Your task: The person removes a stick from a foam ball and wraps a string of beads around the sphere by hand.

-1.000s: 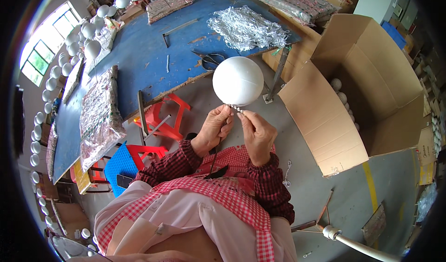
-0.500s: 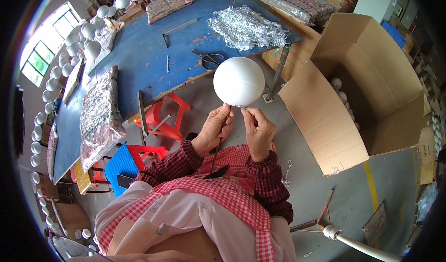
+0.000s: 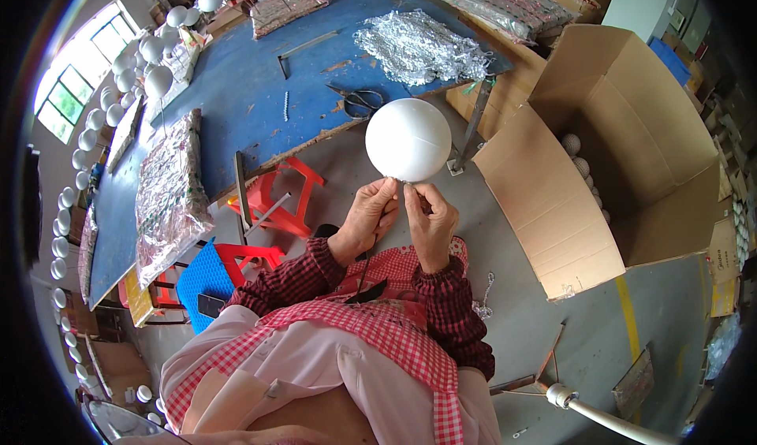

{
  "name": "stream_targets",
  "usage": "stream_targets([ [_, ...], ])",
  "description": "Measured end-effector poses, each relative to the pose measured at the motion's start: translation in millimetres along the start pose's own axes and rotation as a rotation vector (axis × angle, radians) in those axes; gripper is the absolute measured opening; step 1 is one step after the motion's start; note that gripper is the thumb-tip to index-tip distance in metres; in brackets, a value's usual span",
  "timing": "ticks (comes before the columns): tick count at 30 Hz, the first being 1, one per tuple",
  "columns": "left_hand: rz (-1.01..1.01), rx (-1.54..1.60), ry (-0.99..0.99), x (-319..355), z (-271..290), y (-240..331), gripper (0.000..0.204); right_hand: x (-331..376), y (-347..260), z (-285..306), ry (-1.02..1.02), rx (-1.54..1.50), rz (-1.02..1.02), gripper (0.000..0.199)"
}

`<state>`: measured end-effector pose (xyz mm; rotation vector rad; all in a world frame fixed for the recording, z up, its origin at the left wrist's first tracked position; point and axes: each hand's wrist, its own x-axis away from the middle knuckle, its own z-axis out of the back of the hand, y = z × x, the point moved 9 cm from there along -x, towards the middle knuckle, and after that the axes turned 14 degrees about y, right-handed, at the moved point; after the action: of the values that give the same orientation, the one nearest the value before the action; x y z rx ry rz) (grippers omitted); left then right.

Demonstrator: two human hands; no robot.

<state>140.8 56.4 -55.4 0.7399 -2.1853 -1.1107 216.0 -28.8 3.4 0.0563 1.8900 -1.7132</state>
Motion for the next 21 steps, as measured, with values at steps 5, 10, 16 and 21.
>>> stream_targets([
  [5, -0.008, 0.068, -0.035, 1, -1, 0, 0.032, 1, -7, -8, -0.080, -0.048, 0.024, 0.010],
  [10, 0.042, 0.064, 0.001, 1, 3, -4, 0.033, 3, -4, -8, -0.128, -0.018, 0.022, 0.009],
  [16, 0.030, 0.080, -0.054, 2, -1, -5, 0.033, 2, -1, -5, -0.041, 0.022, 0.057, 0.012],
  [21, 0.125, 0.183, -0.098, 8, -6, -2, 0.035, 1, 8, -2, -0.038, 0.101, 0.055, 0.016],
])
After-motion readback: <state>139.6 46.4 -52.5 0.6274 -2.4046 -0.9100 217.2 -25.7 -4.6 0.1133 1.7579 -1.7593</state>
